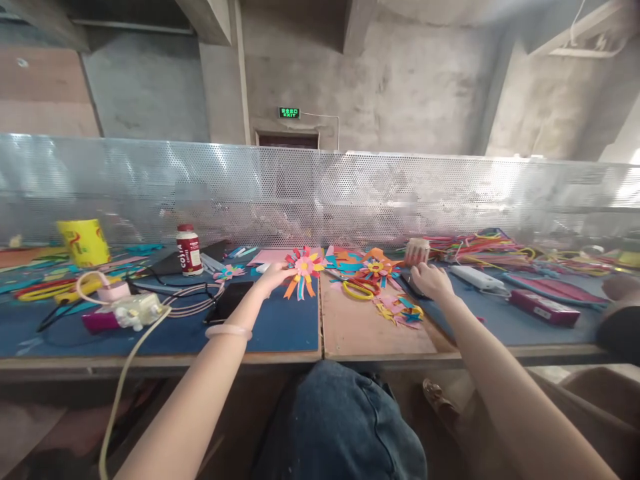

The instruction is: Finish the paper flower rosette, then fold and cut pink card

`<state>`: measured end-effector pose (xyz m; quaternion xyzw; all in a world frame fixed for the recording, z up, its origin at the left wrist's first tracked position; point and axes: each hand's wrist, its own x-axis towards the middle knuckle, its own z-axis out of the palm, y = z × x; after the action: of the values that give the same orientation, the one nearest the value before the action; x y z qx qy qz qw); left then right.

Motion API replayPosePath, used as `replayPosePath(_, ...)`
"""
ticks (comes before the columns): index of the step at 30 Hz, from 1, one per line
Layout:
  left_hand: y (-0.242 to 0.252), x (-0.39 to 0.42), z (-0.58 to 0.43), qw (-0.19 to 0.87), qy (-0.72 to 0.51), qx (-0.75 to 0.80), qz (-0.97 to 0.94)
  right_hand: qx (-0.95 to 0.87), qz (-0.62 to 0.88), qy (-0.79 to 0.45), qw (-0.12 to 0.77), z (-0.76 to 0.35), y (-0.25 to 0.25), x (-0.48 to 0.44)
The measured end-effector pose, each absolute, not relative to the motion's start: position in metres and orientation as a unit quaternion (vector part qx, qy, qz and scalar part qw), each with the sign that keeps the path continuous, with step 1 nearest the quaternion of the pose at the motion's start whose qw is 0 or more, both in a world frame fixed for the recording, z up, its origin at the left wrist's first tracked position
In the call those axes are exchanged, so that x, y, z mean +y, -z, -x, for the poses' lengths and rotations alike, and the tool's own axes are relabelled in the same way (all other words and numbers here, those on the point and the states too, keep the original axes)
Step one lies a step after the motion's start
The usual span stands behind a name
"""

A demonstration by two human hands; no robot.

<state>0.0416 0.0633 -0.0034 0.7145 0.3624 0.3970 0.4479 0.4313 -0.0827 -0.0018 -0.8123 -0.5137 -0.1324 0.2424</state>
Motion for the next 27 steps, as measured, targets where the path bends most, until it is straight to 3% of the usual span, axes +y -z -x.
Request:
replayPosePath(6,0.006,0.064,-0.042,0.421,-0.380,0.375,-0.733,-0.486,0.825,0.121,0.261,-0.443,0.021,-0.079)
replayPosePath(15,0.005,0.060,-0.040,0.345,-0.363,0.396,-0.769,-0.396,0.839,0.075,0.365,-0.463,0.028,-0.080)
replayPosePath(27,0.004,0.053,-0.032,-0.014,-0.337,0.449,-0.828,-0.407,0.845,0.044,0.345,-0.469,0.036,-0.081)
